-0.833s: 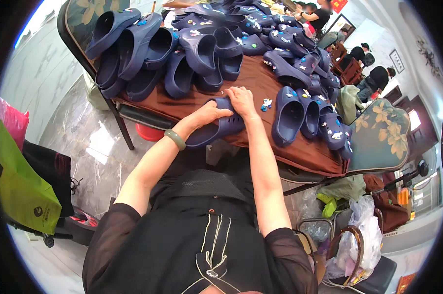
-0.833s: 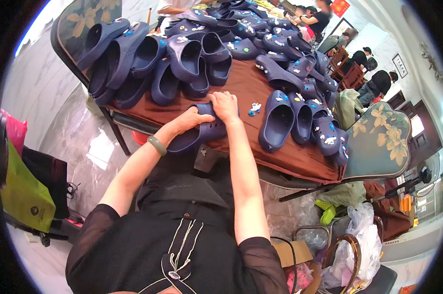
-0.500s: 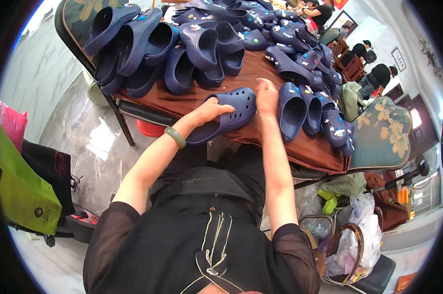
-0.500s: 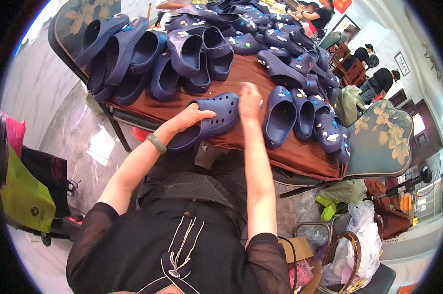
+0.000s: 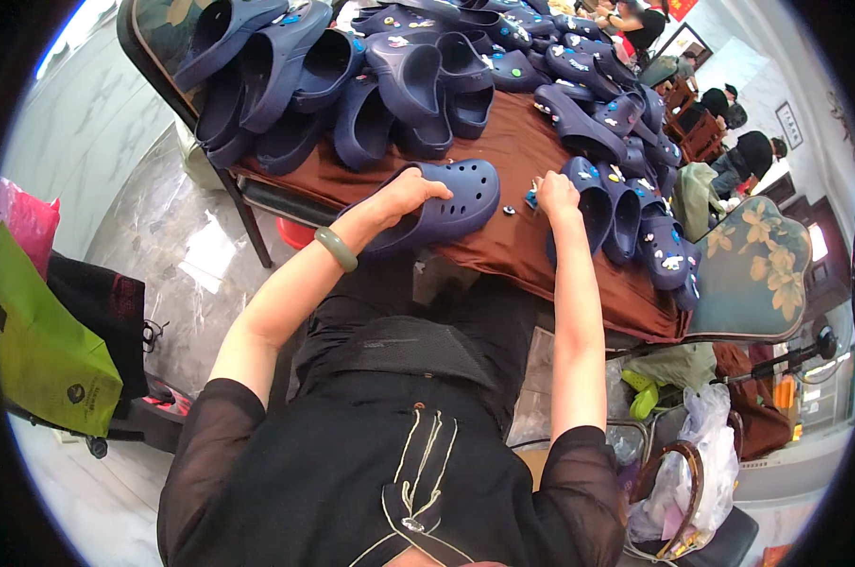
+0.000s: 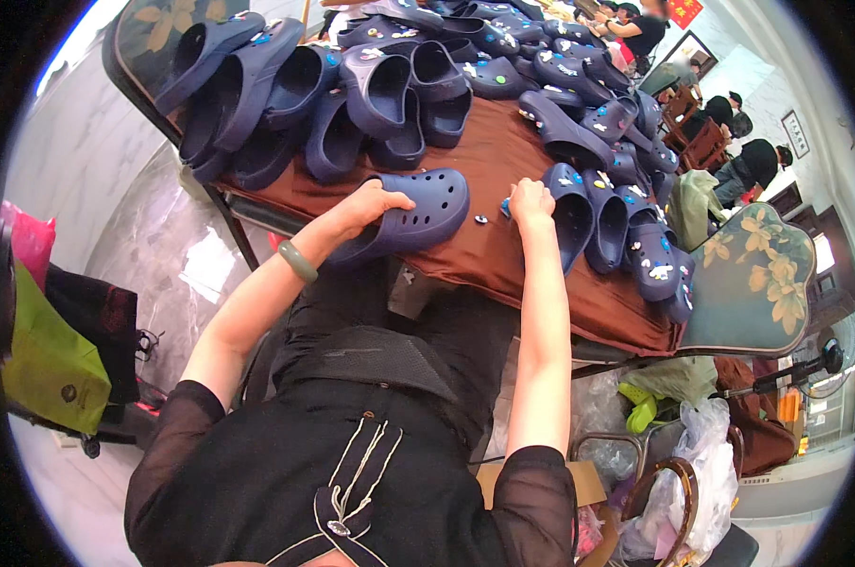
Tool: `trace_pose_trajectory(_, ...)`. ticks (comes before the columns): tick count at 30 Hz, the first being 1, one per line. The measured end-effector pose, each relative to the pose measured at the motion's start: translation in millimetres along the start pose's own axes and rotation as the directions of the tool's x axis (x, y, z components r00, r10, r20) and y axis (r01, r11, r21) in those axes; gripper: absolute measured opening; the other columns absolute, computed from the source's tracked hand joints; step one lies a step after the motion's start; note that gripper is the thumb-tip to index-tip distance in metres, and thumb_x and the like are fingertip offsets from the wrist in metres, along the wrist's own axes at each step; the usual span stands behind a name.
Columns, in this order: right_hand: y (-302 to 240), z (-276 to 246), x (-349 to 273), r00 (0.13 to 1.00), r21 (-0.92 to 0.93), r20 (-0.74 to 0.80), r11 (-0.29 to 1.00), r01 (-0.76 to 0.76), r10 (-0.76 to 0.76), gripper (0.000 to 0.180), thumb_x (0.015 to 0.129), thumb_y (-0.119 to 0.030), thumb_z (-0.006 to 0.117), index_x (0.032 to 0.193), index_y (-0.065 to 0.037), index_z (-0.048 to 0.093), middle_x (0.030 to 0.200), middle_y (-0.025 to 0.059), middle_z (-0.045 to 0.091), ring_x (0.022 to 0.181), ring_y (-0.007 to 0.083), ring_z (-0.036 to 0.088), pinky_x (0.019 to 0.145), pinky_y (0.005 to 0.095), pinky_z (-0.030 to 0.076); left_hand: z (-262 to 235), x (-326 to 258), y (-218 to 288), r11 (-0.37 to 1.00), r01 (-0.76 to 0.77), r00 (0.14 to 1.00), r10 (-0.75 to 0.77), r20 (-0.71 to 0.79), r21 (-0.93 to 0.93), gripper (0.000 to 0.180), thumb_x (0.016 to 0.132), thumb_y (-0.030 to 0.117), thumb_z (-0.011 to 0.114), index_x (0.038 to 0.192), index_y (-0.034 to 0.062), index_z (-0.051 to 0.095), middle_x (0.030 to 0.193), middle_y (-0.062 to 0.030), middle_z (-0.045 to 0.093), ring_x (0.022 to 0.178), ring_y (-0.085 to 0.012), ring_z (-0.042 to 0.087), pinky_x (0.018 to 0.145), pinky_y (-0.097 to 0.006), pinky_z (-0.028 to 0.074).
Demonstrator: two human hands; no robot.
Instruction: Manually attaching decorative charms and logos to the upper part of blue clog shoes.
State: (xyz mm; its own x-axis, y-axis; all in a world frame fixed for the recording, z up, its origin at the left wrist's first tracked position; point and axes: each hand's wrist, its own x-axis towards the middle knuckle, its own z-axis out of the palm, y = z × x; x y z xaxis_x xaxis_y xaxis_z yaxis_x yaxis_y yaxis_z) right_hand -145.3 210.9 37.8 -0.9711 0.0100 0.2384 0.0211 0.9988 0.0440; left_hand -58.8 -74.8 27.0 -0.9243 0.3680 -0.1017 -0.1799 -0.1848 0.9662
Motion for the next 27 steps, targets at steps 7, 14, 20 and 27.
trace_pose_trajectory(7, -0.4, 26.2, 18.1, 0.997, -0.112, 0.042, 0.992, -0.055, 0.06, 0.032, 0.084, -0.03, 0.058, 0.099, -0.002, 0.065, 0.099, 0.0193, 0.064, 0.098, 0.0343, 0.061, 0.085, 0.0443, 0.049, 9.6, 0.8, -11.8, 0.947, -0.14, 0.99, 0.14, -0.023, -0.289, 0.026, 0.075, 0.001, 0.06, 0.1, -0.0061, 0.06, 0.09, -0.0126, 0.065, 0.074, -0.0195, 0.065, 0.069, -0.03, 0.053)
trace_pose_trajectory(14, -26.4, 5.8, -3.0, 0.987, 0.843, -0.155, 0.517, 0.148, -0.029, 0.02, 0.085, -0.01, 0.057, 0.101, -0.001, 0.064, 0.092, 0.0132, 0.066, 0.079, 0.0219, 0.063, 0.069, 0.032, 0.049, 4.3, -0.8, -14.0, 0.942, -0.176, 0.984, 0.179, -0.016, -0.287, 0.026, 0.076, 0.002, 0.061, 0.101, -0.0049, 0.06, 0.091, -0.011, 0.065, 0.077, -0.018, 0.064, 0.072, -0.03, 0.052)
trace_pose_trajectory(20, -68.2, 2.6, -36.2, 0.985, 0.995, -0.033, 0.091, 0.05, -0.172, 0.018, 0.084, -0.008, 0.062, 0.1, 0.001, 0.063, 0.087, 0.0027, 0.063, 0.075, 0.008, 0.057, 0.068, 0.0217, 0.045, 0.4, 3.5, -20.1, 0.961, -0.186, 0.983, 0.182, -0.037, -0.203, 0.027, 0.075, 0.003, 0.061, 0.101, -0.0049, 0.061, 0.091, -0.0098, 0.065, 0.076, -0.016, 0.063, 0.073, -0.028, 0.051)
trace_pose_trajectory(27, -73.7, 16.9, -43.1, 0.985, 0.996, 0.033, -0.071, -0.046, -0.17, 0.019, 0.085, -0.006, 0.061, 0.103, 0.0, 0.058, 0.092, 0.0039, 0.062, 0.08, 0.0089, 0.056, 0.071, 0.0223, 0.045, 5.0, -2.8, -17.8, 0.958, -0.218, 0.976, 0.213, -0.044, -0.187, 0.027, 0.074, 0.004, 0.062, 0.1, -0.0048, 0.061, 0.091, -0.0092, 0.065, 0.076, -0.0152, 0.062, 0.072, -0.027, 0.051)
